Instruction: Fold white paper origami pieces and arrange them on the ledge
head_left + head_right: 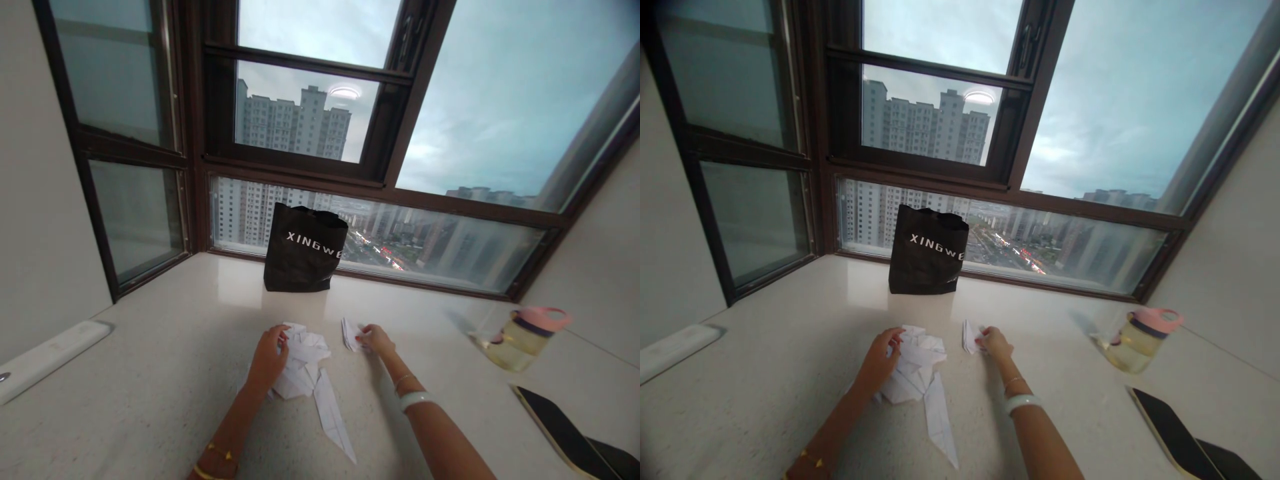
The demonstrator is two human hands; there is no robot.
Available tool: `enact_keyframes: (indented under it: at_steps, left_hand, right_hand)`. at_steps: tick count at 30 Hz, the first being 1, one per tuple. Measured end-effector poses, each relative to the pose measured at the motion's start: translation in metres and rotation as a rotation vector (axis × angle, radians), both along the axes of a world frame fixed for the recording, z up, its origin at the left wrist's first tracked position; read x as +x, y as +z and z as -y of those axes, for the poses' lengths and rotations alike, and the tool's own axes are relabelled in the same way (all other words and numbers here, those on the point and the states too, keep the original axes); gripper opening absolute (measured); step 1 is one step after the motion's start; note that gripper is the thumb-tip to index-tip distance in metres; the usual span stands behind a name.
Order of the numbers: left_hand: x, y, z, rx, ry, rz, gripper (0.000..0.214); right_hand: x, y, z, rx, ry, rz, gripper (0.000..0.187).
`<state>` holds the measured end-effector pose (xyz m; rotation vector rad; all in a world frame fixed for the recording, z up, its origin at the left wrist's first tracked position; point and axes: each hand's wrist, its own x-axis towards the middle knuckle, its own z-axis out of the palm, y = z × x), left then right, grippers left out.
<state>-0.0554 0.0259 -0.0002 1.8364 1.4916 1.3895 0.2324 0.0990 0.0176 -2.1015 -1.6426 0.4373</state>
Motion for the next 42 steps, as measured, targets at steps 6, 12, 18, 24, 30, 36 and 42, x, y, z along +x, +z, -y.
enact_keyframes:
  at_steps: [6, 12, 18, 24, 30, 36, 42]
  left_hand:
    - [-0.007, -0.003, -0.005, 0.016, 0.048, -0.042, 0.035]
    - [-0.012, 0.002, -0.005, -0.012, 0.104, -0.100, 0.031]
    - [-0.010, 0.004, -0.002, 0.024, 0.102, -0.115, 0.027]
    - [-0.005, 0.004, 0.001, -0.015, 0.027, -0.073, 0.025]
    - [-0.003, 0.001, 0.000, 0.001, 0.002, -0.159, 0.024]
    - [-0.004, -0.001, 0.000, 0.033, 0.021, -0.219, 0.023]
    - [-0.005, -0.002, -0.002, 0.052, 0.049, -0.241, 0.022]
  right_hand:
    - [-0.005, 0.008, 0.004, 0.000, -0.124, 0.203, 0.035]
    - [-0.020, 0.032, 0.039, 0.143, -0.117, 0.288, 0.026]
    - [-0.074, -0.015, 0.112, -0.019, 0.400, 0.215, 0.037]
    - [-0.072, -0.029, 0.119, -0.157, 0.499, -0.384, 0.015]
    - [-0.017, 0.000, 0.099, -0.045, 0.465, 0.059, 0.009]
    - [0.003, 0.015, 0.071, -0.065, 0.400, 0.508, 0.028]
    - [0.001, 0.007, 0.063, 0.107, 0.463, 0.667, 0.022]
